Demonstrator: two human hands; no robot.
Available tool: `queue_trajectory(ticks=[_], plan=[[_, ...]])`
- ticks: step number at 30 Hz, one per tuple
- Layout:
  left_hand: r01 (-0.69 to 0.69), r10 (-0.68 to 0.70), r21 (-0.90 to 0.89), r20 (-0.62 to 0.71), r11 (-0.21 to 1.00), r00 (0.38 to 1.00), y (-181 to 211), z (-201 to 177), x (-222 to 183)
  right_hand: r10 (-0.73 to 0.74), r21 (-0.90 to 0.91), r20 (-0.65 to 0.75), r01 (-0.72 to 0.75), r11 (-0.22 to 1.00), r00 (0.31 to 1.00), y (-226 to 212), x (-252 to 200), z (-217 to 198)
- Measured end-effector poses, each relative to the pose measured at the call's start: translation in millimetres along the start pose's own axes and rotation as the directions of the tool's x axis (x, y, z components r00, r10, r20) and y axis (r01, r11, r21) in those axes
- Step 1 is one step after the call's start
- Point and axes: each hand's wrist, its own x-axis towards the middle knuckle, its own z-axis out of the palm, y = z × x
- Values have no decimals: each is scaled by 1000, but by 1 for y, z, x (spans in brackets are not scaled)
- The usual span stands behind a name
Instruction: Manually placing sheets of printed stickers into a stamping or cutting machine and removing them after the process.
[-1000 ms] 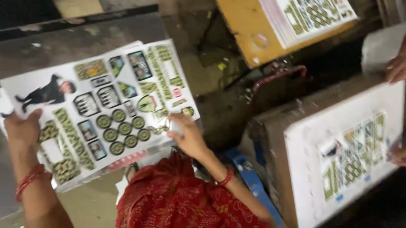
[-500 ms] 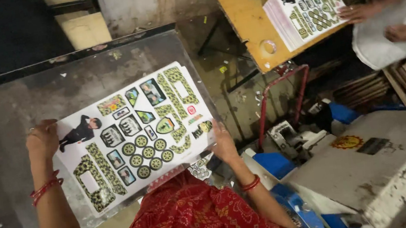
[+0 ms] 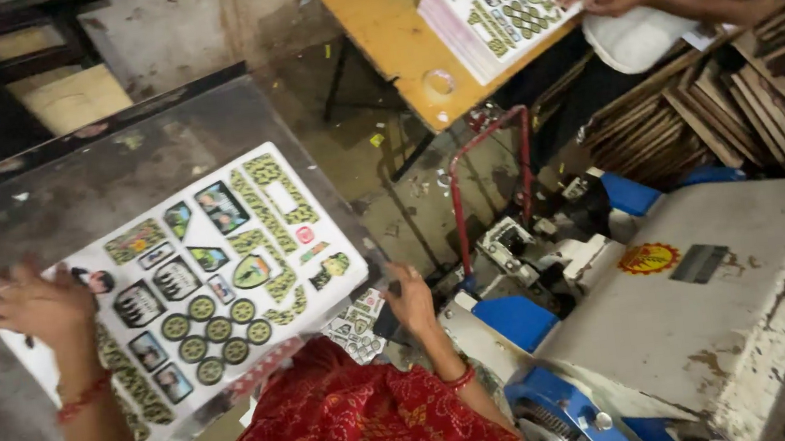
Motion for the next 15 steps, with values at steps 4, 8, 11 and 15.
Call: queue_trajectory(ticks=[4,8,11,15], plan=[[-233,232,-64,-34,970,972,116,15,-55,248,101,-90,-239,966,965,130,-62,0],[-301,360,-424,64,854,931,247,-10,-105,363,86,-395,-359,929,844,239,-118,-135],[-249,387,-572,132,782,913,313,-15,-143,307,132,-701,-306,943,644,287,-166,-302],[-25,430,-711,397,703,811,385,-13,-204,347,283,-867,-220,934,357,274,-196,-450]])
